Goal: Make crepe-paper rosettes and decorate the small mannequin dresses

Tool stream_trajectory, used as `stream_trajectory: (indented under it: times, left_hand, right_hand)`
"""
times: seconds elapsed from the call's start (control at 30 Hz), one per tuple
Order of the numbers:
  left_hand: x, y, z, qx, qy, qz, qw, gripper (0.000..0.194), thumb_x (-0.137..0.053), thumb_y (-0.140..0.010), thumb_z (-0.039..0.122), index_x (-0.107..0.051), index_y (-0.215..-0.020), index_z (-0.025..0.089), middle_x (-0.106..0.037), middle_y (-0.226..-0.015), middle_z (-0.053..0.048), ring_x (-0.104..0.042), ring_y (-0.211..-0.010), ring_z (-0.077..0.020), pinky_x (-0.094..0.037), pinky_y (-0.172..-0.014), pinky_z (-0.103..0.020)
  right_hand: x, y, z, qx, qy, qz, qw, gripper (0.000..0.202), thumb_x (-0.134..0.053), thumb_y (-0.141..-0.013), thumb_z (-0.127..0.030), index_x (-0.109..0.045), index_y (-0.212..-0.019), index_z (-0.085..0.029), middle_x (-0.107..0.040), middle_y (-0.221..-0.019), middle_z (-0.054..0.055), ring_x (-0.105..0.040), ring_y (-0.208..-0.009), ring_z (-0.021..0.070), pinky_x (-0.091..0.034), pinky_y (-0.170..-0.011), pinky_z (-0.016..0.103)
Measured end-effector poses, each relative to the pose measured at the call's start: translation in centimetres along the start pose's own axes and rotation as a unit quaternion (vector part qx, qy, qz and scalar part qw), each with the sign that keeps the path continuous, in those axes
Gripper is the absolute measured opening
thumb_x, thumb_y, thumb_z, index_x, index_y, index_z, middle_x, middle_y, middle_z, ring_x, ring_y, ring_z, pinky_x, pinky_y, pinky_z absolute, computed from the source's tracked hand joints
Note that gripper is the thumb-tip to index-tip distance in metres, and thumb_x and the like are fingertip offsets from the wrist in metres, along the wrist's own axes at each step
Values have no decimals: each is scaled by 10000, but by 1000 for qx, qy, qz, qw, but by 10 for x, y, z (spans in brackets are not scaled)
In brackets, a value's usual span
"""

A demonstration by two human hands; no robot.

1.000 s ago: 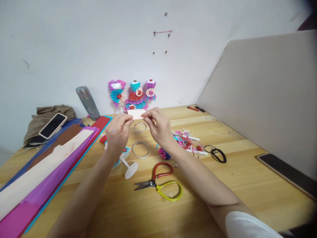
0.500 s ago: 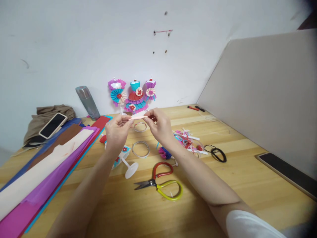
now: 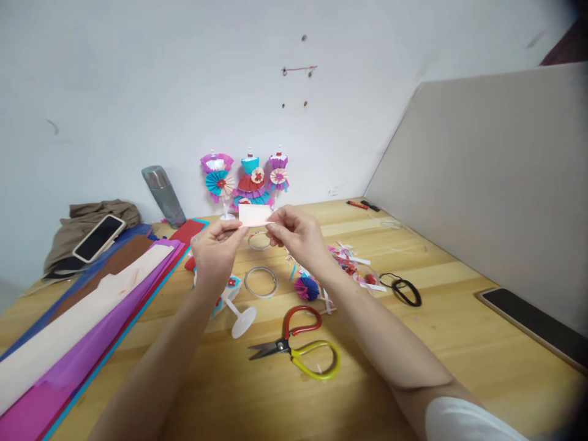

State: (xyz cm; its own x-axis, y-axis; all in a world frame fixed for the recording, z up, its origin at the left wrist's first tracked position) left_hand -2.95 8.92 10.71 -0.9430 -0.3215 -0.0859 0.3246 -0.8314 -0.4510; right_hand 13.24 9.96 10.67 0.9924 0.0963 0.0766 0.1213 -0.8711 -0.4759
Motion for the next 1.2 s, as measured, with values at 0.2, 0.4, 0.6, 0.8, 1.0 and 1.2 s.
stream_trajectory:
  times: [0.2, 0.4, 0.6, 0.8, 1.0, 1.2]
  left_hand:
    - [1, 7, 7, -54, -23, 20, 998, 126, -773, -619, 256, -735, -692, 159, -739, -718, -30, -684, -663, -163, -568, -657, -282]
    - [1, 10, 10, -69, -33, 9, 997, 100, -768, -649, 250, -738, -694, 167, -736, -734, -28, -685, -712, -170, -559, -686, -289]
    - [1, 11, 14, -68, -44, 3, 997, 104, -768, -638, 262, -731, -673, 171, -729, -690, -16, -677, -653, -160, -560, -654, -277]
    - [-1, 11, 19, -65, -53, 5, 996, 104, -771, -622, 251, -720, -648, 164, -723, -649, -12, -664, -606, -142, -549, -609, -245]
    - [0, 10, 13, -56, -62, -23, 996, 133, -762, -647, 272, -697, -697, 167, -704, -663, -7, -650, -592, -135, -541, -594, -243]
    - [1, 6, 12, -32, -21, -113, 993, 231, -783, -616, 235, -644, -792, 183, -719, -811, -35, -686, -684, -153, -576, -660, -257]
  right_hand:
    - [1, -2, -4, -23, -98, 12, 995, 225, -762, -695, -338, -634, -766, -167, -684, -636, 2, -635, -574, 112, -526, -574, 246]
    - [3, -1, -8, -39, -136, 19, 990, 233, -806, -652, -325, -654, -726, -166, -706, -627, 8, -643, -558, 116, -549, -584, 262]
    - [3, -1, -8, -44, -140, 23, 989, 199, -799, -645, -299, -655, -688, -168, -711, -625, 10, -642, -554, 123, -552, -592, 275]
    - [2, -1, -6, -26, -133, 30, 990, 148, -759, -661, -255, -637, -657, -172, -701, -615, 3, -638, -562, 121, -540, -602, 273]
    - [2, -1, -7, -13, -112, 37, 993, 124, -718, -658, -223, -605, -643, -176, -676, -595, -10, -611, -547, 114, -510, -587, 266]
    - [4, -2, -11, -7, -96, 45, 994, 116, -682, -641, -203, -575, -601, -183, -647, -540, -28, -577, -501, 100, -451, -529, 241]
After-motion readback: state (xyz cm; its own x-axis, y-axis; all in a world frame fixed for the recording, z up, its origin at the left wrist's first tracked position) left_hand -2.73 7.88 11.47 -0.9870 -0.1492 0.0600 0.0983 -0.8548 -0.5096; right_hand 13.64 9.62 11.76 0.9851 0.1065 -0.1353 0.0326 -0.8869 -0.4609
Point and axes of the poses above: each hand's wrist, its own y-axis away from the middle knuckle, its own x-axis out of the back of the hand, z = x × y, the point moved 2 cm from there along -y, towards the middle knuckle
